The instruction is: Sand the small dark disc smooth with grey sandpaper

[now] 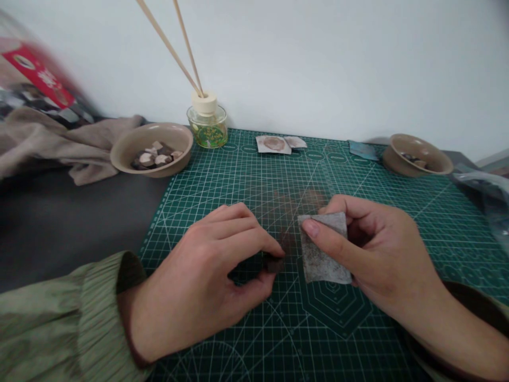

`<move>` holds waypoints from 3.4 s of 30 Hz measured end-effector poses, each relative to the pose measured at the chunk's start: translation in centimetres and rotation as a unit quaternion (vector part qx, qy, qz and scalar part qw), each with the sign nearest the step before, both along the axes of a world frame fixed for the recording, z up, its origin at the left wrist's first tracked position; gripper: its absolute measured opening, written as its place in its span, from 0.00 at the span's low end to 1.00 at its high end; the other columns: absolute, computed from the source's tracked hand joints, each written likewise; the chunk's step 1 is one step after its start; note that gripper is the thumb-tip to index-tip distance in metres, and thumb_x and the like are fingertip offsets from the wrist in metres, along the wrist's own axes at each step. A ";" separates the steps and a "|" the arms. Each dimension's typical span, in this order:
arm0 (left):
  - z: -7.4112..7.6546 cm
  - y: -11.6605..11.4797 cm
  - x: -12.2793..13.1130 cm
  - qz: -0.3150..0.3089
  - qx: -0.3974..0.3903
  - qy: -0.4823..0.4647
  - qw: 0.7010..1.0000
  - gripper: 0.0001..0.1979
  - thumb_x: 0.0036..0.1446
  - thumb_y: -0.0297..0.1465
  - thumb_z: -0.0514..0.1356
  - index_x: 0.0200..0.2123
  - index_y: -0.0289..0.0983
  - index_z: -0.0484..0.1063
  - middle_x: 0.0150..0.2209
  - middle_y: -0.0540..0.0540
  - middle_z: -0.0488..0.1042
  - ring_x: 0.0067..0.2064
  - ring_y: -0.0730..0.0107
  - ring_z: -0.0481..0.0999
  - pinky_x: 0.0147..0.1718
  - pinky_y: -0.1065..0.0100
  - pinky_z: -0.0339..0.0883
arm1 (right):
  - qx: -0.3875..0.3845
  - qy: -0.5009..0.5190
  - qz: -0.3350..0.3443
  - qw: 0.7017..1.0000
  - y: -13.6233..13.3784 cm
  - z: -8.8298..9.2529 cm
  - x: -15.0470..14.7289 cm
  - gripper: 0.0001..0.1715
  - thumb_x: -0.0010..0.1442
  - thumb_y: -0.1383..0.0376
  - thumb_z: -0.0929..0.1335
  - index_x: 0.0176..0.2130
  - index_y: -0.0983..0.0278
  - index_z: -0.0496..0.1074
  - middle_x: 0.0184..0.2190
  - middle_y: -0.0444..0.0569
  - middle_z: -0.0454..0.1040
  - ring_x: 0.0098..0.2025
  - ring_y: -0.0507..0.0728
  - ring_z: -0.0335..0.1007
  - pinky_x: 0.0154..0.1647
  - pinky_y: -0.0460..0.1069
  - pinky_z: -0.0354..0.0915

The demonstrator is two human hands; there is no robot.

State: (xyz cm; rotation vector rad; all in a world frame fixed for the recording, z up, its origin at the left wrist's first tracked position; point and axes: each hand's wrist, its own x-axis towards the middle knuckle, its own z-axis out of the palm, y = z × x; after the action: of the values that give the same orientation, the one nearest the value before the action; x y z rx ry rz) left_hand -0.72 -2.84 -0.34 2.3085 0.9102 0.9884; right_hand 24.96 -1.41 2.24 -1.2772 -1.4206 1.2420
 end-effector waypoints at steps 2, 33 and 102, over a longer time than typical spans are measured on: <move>0.2 0.1 -0.1 0.022 -0.005 -0.010 1.000 0.09 0.79 0.23 0.72 0.52 0.44 0.90 0.51 0.50 0.92 0.52 0.66 0.89 0.53 0.66 0.85 | 0.001 0.004 0.003 1.000 0.0 0.1 0.0 0.32 0.63 0.55 0.92 0.26 0.59 0.75 0.20 0.38 0.70 0.20 0.48 0.60 0.18 0.43 0.55; 0.1 1.5 -0.2 0.053 -0.131 0.001 0.990 0.10 0.67 0.28 0.75 0.40 0.52 0.94 0.39 0.56 0.93 0.39 0.66 0.91 0.37 0.67 0.81 | -0.020 -0.078 0.120 0.989 -0.3 -0.6 -0.3 0.30 0.70 0.54 0.87 0.28 0.57 0.72 0.22 0.36 0.66 0.24 0.50 0.57 0.23 0.48 0.56; -0.3 0.8 0.0 0.100 -0.149 0.007 0.984 0.05 0.69 0.38 0.76 0.40 0.56 0.94 0.40 0.59 0.92 0.38 0.66 0.88 0.37 0.62 0.76 | 0.002 -0.073 0.117 0.990 -0.3 -0.4 -0.3 0.26 0.67 0.64 0.87 0.29 0.57 0.73 0.22 0.34 0.69 0.22 0.48 0.57 0.24 0.46 0.64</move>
State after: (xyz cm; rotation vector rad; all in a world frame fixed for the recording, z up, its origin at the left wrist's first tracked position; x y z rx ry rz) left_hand -0.68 -2.02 -0.59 2.0040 1.2256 0.8485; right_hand 24.68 -1.71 1.81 -1.2465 -1.7165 1.3193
